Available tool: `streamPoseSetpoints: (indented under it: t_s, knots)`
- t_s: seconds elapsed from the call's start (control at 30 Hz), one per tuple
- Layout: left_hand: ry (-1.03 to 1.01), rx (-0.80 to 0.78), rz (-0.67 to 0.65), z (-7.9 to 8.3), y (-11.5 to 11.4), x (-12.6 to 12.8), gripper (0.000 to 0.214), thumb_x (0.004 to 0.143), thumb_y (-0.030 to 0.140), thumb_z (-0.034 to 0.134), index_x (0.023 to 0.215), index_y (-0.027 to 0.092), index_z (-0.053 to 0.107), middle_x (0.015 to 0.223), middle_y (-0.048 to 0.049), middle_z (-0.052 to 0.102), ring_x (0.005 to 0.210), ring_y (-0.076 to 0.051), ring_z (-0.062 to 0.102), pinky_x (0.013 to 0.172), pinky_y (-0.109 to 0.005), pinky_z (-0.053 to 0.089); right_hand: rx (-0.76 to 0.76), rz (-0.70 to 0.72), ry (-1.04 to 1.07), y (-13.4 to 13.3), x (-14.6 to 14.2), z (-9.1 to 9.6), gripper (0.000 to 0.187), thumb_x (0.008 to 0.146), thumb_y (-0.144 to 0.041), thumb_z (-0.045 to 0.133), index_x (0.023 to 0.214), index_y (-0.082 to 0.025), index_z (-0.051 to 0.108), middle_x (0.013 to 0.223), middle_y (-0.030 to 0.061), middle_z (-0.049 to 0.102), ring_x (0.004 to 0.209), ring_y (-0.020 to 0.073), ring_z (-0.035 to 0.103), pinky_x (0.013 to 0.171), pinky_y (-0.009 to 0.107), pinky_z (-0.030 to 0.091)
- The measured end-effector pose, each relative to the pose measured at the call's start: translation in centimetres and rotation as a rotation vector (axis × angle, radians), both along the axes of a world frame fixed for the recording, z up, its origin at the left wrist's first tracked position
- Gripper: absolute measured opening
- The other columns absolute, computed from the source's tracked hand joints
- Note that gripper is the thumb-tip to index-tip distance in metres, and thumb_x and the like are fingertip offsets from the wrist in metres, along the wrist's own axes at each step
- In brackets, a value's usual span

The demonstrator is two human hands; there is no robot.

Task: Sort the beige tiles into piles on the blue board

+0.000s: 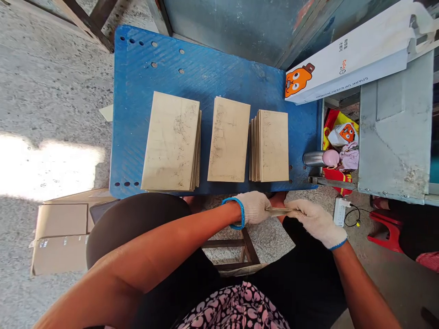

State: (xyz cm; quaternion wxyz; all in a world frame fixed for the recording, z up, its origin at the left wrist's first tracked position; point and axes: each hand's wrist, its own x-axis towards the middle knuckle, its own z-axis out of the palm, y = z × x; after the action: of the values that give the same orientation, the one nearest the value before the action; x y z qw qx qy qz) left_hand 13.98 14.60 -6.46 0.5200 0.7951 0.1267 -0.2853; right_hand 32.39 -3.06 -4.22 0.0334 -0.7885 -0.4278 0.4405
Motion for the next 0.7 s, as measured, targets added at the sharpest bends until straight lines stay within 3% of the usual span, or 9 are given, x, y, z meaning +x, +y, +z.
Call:
streamPoseSetpoints:
  t_s: [0.1,0.2,0.27,0.4,0.53,0.7]
  knots:
    - [-0.014,-0.046,0.082,0.0,-0.1,0.1,0.028,0.082,0.037,0.053,0.090,0.024,0.077,0.070,-0.0027,0.069,0.060,-0.015,0.059,0.054,-0.025,0.037,0.150,-0.277,0.089,-0.3,-0.1,0.2,0.027,0.083,-0.038,0.066,0.106,-0.026,0.070,0.108,0.0040,0.072,0.102,0.0231,0.066,0.096,0.040,0.050]
    - [-0.022,-0.060,0.179,-0.1,0.1,0.2,0.031,0.081,0.041,0.052,0.081,0.022,0.076,0.063,-0.0012,0.063,0.053,-0.013,0.050,0.049,-0.025,0.031,0.382,-0.621,0.140,-1.1,-1.5,-1.2,0.069,0.074,-0.043,0.077,0.136,-0.025,0.052,0.130,0.0094,0.063,0.118,0.0253,0.061,0.105,0.046,0.047]
    - [-0.028,-0.070,0.242,0.0,0.5,0.3,0.030,0.079,0.040,0.053,0.078,0.020,0.075,0.059,0.0002,0.058,0.052,-0.011,0.047,0.049,-0.025,0.030,0.459,-0.721,0.144,-1.8,-3.1,-2.4,0.097,0.070,-0.045,0.081,0.151,-0.024,0.031,0.141,0.0137,0.053,0.128,0.0271,0.055,0.109,0.049,0.043]
    - [-0.047,-0.155,0.371,0.3,1.7,0.7,0.027,0.080,0.034,0.055,0.067,0.015,0.069,0.050,0.0031,0.046,0.049,-0.008,0.040,0.047,-0.022,0.028,0.409,-0.655,0.063,-2.4,-7.1,-4.0,0.131,0.061,-0.051,0.084,0.158,-0.020,0.001,0.153,0.0191,0.039,0.139,0.0313,0.043,0.114,0.053,0.036]
    - [0.002,-0.380,0.546,0.2,2.4,1.1,0.024,0.078,0.032,0.060,0.062,0.013,0.062,0.049,0.0018,0.051,0.047,-0.009,0.049,0.046,-0.020,0.037,0.220,-0.552,-0.256,-1.2,-9.9,-4.0,0.138,0.052,-0.054,0.086,0.159,-0.022,0.004,0.160,0.0193,0.025,0.143,0.0380,0.035,0.111,0.054,0.038]
    - [0.095,-0.601,0.723,0.0,2.9,1.3,0.018,0.074,0.029,0.065,0.064,0.014,0.061,0.052,-0.0016,0.058,0.050,-0.014,0.060,0.048,-0.024,0.049,0.241,-0.433,-0.421,1.3,-10.0,-3.6,0.131,0.058,-0.054,0.082,0.159,-0.015,0.009,0.158,0.0215,0.026,0.141,0.0389,0.036,0.110,0.052,0.038]
